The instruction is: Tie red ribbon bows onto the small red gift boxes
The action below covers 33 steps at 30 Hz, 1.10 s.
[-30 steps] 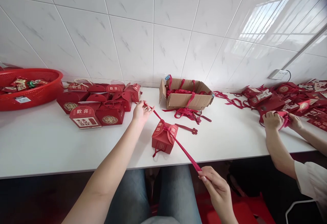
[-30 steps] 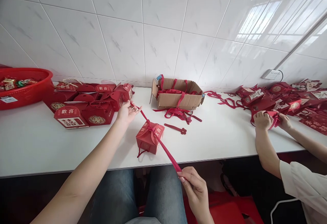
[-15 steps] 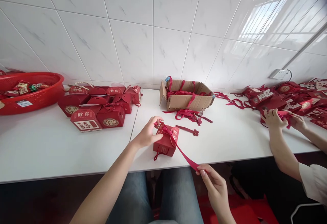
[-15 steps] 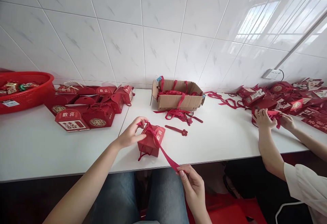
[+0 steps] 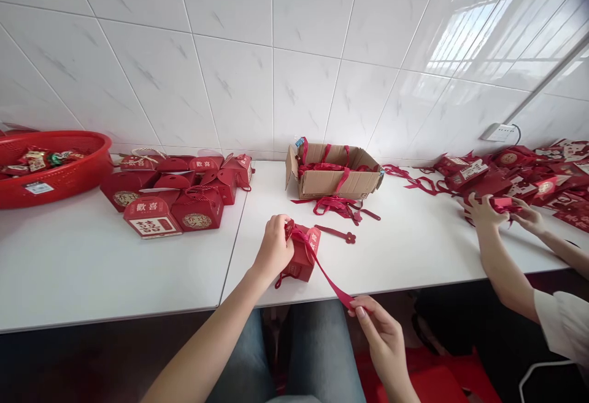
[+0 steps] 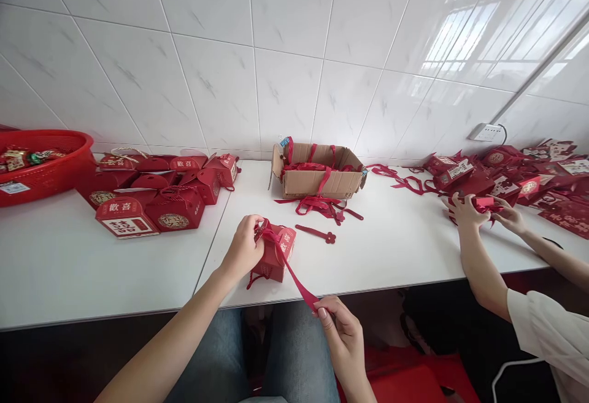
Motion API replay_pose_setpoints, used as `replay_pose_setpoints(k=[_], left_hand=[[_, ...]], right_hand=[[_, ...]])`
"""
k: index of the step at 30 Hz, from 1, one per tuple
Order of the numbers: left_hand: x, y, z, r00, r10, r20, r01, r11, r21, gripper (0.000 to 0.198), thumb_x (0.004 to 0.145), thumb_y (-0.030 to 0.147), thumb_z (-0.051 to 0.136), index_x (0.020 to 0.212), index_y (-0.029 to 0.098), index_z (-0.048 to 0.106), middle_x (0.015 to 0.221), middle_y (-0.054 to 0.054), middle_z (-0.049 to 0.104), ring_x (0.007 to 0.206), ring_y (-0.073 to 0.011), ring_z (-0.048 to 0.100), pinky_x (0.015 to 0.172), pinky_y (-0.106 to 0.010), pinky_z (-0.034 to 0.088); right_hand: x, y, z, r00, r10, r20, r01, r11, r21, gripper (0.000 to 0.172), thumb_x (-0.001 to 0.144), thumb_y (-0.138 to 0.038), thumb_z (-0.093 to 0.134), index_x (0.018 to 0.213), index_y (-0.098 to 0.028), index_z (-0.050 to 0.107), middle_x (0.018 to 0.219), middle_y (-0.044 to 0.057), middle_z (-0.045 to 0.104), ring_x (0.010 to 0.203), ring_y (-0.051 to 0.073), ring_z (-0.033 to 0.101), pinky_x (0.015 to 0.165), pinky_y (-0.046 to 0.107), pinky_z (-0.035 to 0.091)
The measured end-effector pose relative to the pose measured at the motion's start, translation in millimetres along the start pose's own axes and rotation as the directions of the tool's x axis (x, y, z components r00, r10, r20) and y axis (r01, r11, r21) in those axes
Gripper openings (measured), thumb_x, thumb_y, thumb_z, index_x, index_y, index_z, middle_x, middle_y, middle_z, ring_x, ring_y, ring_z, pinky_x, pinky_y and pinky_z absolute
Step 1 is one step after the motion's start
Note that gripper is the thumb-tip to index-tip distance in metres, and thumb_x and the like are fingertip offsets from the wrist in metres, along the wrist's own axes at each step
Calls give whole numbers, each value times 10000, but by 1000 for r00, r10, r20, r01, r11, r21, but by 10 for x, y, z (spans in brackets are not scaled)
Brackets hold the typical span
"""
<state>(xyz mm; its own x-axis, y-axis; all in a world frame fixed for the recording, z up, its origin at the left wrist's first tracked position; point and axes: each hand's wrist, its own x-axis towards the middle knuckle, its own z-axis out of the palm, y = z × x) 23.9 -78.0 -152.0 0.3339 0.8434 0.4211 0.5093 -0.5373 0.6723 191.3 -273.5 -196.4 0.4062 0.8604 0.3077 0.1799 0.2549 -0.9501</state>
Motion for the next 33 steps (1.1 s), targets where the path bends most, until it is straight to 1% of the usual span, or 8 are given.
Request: replay_pose_setpoints(k=[6, 12, 15, 20, 25, 28, 30, 33], left_hand=[[-6, 27, -18, 1000, -1, 24, 0, 1000, 11, 318, 705, -20, 440, 948, 184, 462, 985, -82, 522, 969, -226, 507, 835, -371, 461], [59, -12, -342, 971, 65, 231, -29, 987, -159, 228, 826, 271, 520, 1046, 211, 510, 967, -40, 513, 905, -179, 525, 809, -308, 454], [181, -190, -492, 988, 43, 150, -23, 991, -134, 237, 836, 252, 483, 1064, 204, 528, 868, -20, 478, 811, -156, 513, 723, -276, 452], [490, -472, -642, 974, 223, 30, -225, 965, 135, 322, 786, 161, 495, 1105, 176, 539, 908, -41, 484, 821, -164, 513, 773, -303, 448], [728, -217, -778, 925, 363, 117, -380, 900, 214, 168, 807, 200, 481, 863, 173, 637, 857, -53, 449, 863, -197, 487, 797, -336, 431], [701, 40, -862, 969, 236, 68, -241, 968, 73, 112, 789, 217, 506, 717, 170, 578, 806, -27, 448, 727, -152, 469, 697, -303, 418], [598, 117, -905, 981, 21, 190, -8, 998, -67, 161, 762, 191, 519, 607, 174, 481, 696, 11, 406, 617, -120, 417, 606, -276, 385], [381, 52, -914, 892, -196, 407, 369, 836, -407, 202, 693, 152, 595, 579, 171, 429, 616, 37, 405, 604, -107, 445, 638, -273, 428]], right_hand=[[11, -5, 11, 1000, 23, 0, -23, 1000, 9, 121, 841, -253, 585, 836, -210, 698, 789, 56, 653, 697, 170, 616, 635, 266, 506], [20, 14, -77, 999, 14, -29, -15, 999, -37, 121, 840, -261, 587, 834, -209, 696, 775, 50, 650, 706, 168, 617, 646, 259, 500], [22, 61, -178, 998, 9, -61, -13, 997, -77, 109, 830, -260, 601, 840, -207, 696, 786, 50, 651, 714, 169, 616, 650, 254, 504], [-2, 132, -294, 996, 11, -89, -21, 993, -119, 102, 832, -254, 603, 865, -219, 693, 809, 43, 657, 740, 165, 621, 674, 245, 517], [-13, 153, -264, 997, 22, -69, -29, 994, -102, 112, 837, -261, 596, 870, -218, 694, 812, 45, 653, 748, 168, 620, 673, 250, 521], [-10, 146, -214, 998, 29, -58, -34, 995, -93, 113, 835, -260, 599, 874, -215, 695, 816, 48, 652, 744, 170, 620, 670, 254, 518], [-6, 135, -188, 998, 34, -57, -39, 996, -75, 110, 830, -265, 604, 865, -212, 695, 801, 46, 651, 727, 169, 620, 664, 257, 518], [2, 128, -182, 995, 67, -79, -70, 997, -32, 122, 824, -291, 611, 846, -208, 698, 775, 43, 653, 709, 170, 619, 664, 264, 521]])
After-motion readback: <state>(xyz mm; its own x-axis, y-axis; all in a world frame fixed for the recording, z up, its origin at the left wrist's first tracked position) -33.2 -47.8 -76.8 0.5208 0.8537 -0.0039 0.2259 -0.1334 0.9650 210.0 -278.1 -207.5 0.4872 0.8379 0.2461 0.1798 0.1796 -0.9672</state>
